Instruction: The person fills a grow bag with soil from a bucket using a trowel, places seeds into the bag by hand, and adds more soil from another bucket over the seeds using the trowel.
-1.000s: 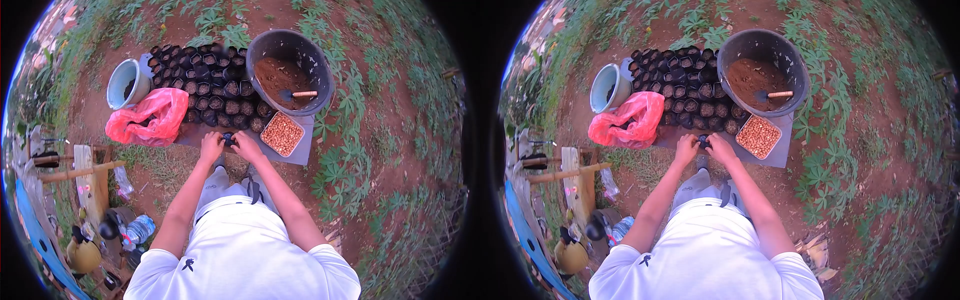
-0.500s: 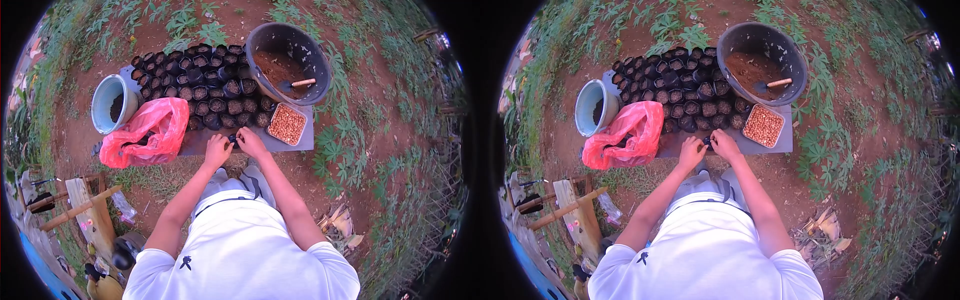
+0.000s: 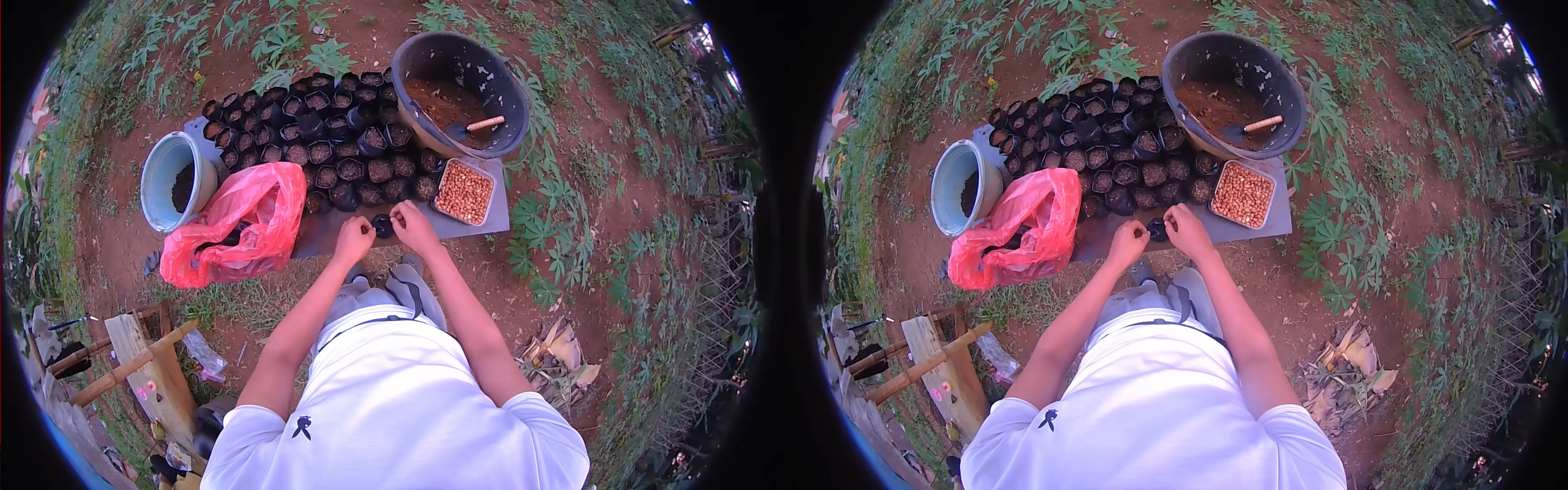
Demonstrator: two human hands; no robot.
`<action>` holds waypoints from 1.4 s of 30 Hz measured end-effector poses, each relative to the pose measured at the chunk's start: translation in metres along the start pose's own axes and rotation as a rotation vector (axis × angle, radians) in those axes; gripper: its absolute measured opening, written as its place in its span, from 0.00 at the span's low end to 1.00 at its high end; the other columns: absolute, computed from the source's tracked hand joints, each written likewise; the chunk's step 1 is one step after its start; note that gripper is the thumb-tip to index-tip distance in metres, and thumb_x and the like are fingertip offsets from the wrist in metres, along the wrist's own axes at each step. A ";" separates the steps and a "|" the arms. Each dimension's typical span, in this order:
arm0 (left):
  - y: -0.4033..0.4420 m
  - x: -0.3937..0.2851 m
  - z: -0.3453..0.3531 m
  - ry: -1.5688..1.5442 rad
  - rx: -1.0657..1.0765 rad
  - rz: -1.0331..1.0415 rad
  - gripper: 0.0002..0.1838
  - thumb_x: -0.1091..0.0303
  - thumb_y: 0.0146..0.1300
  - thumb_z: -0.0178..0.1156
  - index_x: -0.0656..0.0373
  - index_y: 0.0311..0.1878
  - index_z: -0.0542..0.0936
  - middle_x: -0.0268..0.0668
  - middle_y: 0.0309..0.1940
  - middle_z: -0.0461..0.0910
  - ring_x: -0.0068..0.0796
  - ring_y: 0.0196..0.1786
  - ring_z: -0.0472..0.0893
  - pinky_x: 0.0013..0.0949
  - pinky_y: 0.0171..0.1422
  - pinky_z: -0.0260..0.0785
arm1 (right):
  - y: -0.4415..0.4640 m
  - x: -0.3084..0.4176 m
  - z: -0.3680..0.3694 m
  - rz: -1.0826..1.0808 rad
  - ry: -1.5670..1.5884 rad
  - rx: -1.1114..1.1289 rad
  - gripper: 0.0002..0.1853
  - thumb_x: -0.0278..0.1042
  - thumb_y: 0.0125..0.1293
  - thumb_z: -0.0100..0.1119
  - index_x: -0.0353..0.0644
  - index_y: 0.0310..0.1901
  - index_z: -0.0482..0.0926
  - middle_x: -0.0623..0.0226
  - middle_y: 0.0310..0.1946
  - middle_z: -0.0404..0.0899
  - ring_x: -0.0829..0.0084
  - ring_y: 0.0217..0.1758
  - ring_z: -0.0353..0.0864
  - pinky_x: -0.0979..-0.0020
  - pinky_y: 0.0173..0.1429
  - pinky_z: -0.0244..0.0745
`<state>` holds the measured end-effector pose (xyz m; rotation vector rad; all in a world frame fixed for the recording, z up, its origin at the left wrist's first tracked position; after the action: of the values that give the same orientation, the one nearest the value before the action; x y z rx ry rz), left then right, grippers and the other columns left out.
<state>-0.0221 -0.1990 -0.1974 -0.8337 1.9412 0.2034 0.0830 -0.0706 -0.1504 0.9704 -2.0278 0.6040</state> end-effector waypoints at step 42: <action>-0.031 0.018 0.044 -1.521 0.396 -0.685 0.23 0.43 0.74 0.46 0.50 0.58 0.76 0.40 0.50 0.83 0.39 0.50 0.83 0.47 0.56 0.75 | -0.018 0.126 -0.020 -0.428 -0.337 0.241 0.06 0.28 0.58 0.61 0.39 0.36 0.75 0.58 0.37 0.72 0.53 0.45 0.77 0.55 0.50 0.73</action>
<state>0.0239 -0.2096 -0.2285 -0.6622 0.2170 -0.0041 0.0567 -0.1213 -0.0346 1.6916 -1.9639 0.4780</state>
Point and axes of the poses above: each hand's wrist, its own y-axis towards the middle knuckle, its own z-axis out of the palm, x = y × z, the point moved 9 cm from there along y, towards the middle knuckle
